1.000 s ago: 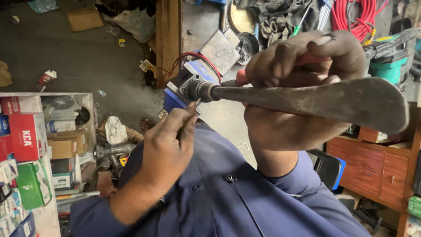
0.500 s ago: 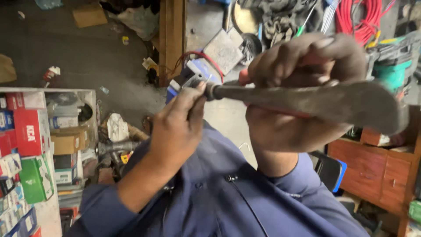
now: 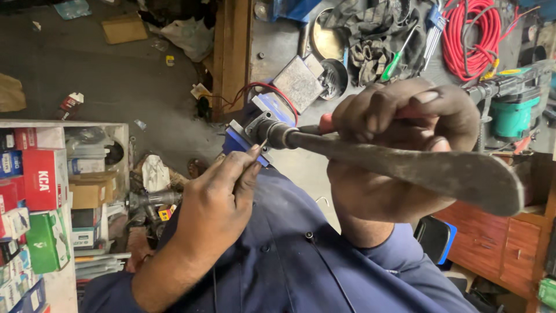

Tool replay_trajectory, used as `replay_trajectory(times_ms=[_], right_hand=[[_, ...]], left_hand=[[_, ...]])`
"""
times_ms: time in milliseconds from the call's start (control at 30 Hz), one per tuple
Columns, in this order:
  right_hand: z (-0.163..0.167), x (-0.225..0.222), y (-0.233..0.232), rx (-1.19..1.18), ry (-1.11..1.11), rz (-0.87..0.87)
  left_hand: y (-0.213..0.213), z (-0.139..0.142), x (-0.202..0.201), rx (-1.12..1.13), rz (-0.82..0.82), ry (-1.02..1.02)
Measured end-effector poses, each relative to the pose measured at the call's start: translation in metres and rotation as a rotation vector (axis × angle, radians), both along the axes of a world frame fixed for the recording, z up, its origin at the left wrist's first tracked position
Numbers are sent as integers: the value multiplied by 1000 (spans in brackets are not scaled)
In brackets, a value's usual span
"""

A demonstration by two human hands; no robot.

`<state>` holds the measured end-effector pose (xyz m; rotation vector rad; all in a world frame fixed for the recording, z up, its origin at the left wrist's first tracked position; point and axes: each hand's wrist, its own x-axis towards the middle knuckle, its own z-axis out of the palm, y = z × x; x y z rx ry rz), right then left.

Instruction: The person clamps a long metal shaft with a blade-like end in a bench vise and works on the hub fitting at its center. They use pliers to grip and turn parts, pick up small fasteners from the workbench, and use a small hand tool on the hub while steadying the shaft with the other hand.

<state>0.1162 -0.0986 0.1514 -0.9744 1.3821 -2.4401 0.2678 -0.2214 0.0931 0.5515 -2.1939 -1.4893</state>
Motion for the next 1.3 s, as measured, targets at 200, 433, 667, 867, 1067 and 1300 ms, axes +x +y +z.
replay_trajectory(times_ms=[200, 433, 667, 867, 1067, 1300], right_hand=[[-6, -3, -1, 5, 48, -48], [-7, -3, 1, 63, 102, -71], [-1, -4, 0, 40, 44, 4], [0, -5, 2, 25, -10, -24], [2, -8, 2, 46, 28, 55], [1, -7, 1, 41, 40, 35]], left_hand=[[-3, -6, 5, -4, 1, 21], [-6, -6, 1, 25, -46, 47], [-8, -7, 3, 7, -47, -1], [-6, -8, 5, 58, -61, 8], [-5, -9, 5, 89, -68, 4], [-1, -13, 5, 156, -42, 25]])
